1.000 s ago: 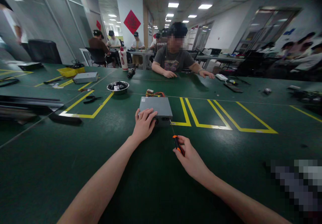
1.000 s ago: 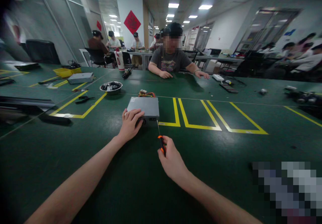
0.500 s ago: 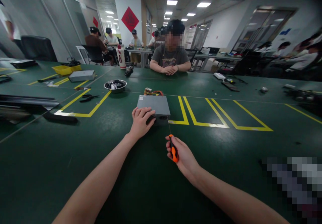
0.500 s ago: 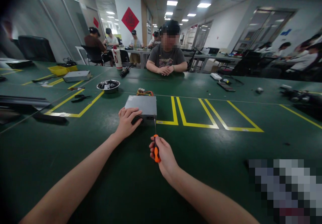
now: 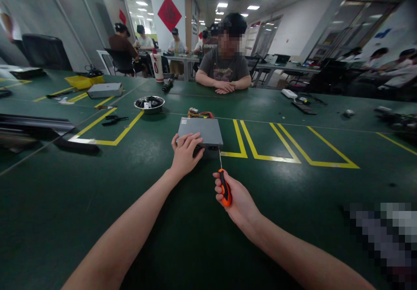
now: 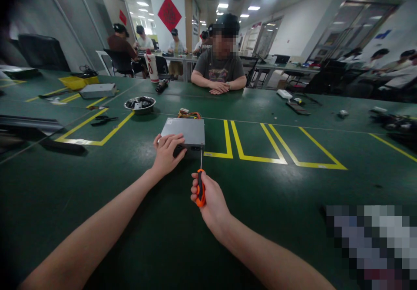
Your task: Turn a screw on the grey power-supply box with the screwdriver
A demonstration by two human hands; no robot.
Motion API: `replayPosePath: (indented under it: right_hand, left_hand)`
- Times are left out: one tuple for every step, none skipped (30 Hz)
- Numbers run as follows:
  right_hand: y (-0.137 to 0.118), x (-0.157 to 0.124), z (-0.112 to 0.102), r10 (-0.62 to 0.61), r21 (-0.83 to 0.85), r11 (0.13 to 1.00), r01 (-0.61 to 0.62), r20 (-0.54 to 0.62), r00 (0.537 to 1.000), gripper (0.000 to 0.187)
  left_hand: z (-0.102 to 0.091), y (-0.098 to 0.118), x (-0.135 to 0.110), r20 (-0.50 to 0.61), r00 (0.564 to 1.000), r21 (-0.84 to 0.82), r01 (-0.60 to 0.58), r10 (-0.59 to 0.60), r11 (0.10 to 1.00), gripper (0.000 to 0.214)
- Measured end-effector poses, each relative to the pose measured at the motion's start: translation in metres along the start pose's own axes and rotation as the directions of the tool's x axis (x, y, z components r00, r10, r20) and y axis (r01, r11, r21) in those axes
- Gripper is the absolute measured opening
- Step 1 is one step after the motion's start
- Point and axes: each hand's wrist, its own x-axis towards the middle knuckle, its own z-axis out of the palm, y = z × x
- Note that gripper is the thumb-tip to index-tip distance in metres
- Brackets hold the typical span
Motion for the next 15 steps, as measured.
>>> replayPosePath:
  right_hand:
    - [0.0003,0.0005,0.0009,0.002,0.005,1.0,-0.002,0.003,1.0,0.021]
    - [0.0004,0.0008,0.0014,-0.007,0.004,1.0,0.007,0.0,1.0,0.02]
    - [0.0004,0.0009,0.0014,-0.018,0.004,1.0,0.018,-0.006,1.0,0.019]
    - [0.0003,0.0008,0.001,-0.031,0.003,1.0,0.031,-0.013,0.999,0.016]
    - [0.0001,0.0005,0.0004,-0.044,0.0,0.999,0.044,-0.019,0.999,0.014]
    - [-0.0002,0.0001,-0.0003,-0.054,-0.004,0.999,0.054,-0.025,0.998,0.012]
    - [-0.0004,-0.0003,-0.0011,-0.061,-0.009,0.998,0.061,-0.029,0.998,0.012]
    - [-0.0006,-0.0007,-0.0018,-0.064,-0.014,0.998,0.064,-0.033,0.997,0.011]
    - [-0.0007,-0.0009,-0.0024,-0.061,-0.02,0.998,0.061,-0.036,0.997,0.011]
    - [-0.0006,-0.001,-0.0028,-0.054,-0.025,0.998,0.054,-0.038,0.998,0.013]
    - [-0.0004,-0.0011,-0.0031,-0.044,-0.029,0.999,0.043,-0.041,0.998,0.015]
    - [0.0,-0.0014,-0.0033,-0.03,-0.034,0.999,0.028,-0.041,0.999,0.017]
    - [0.0004,-0.002,-0.0034,-0.015,-0.036,0.999,0.013,-0.04,0.999,0.019]
    - [0.0008,-0.0029,-0.0035,-0.001,-0.035,0.999,0.0,-0.039,0.999,0.02]
    - [0.0013,-0.0041,-0.0037,0.009,-0.03,0.999,-0.01,-0.039,0.999,0.021]
  left_hand:
    - [-0.0001,0.0,0.0,0.001,1.0,-0.003,0.001,-0.001,1.0,0.024]
    - [-0.0002,0.0002,-0.0001,0.002,1.0,-0.006,0.002,-0.002,1.0,0.024]
    - [-0.0003,0.0005,-0.0001,0.002,1.0,-0.007,0.003,-0.003,1.0,0.023]
    - [-0.0003,0.0009,-0.0002,0.001,1.0,-0.005,0.005,-0.005,1.0,0.022]
    - [-0.0002,0.0014,-0.0002,0.0,1.0,-0.003,0.011,-0.011,1.0,0.022]
    - [-0.0001,0.0018,-0.0002,0.0,1.0,-0.001,0.019,-0.019,1.0,0.022]
    - [-0.0001,0.0023,-0.0001,0.0,1.0,-0.003,0.027,-0.027,1.0,0.021]
    - [-0.0001,0.0026,-0.0001,0.003,0.999,-0.009,0.034,-0.034,0.999,0.021]
    - [-0.0004,0.0029,0.0,0.007,0.999,-0.02,0.038,-0.038,0.999,0.022]
    - [-0.0009,0.0032,0.0001,0.01,0.999,-0.032,0.039,-0.039,0.999,0.022]
    - [-0.0017,0.0033,0.0001,0.01,0.999,-0.042,0.039,-0.038,0.998,0.021]
    - [-0.0026,0.0034,0.0,0.007,0.999,-0.051,0.037,-0.037,0.998,0.021]
    - [-0.0038,0.0035,-0.0001,0.003,0.999,-0.056,0.034,-0.034,0.998,0.021]
    - [-0.005,0.0035,-0.0004,0.002,1.0,-0.061,0.029,-0.029,0.998,0.02]
    - [-0.0062,0.0034,-0.0008,0.002,1.0,-0.065,0.023,-0.023,0.998,0.02]
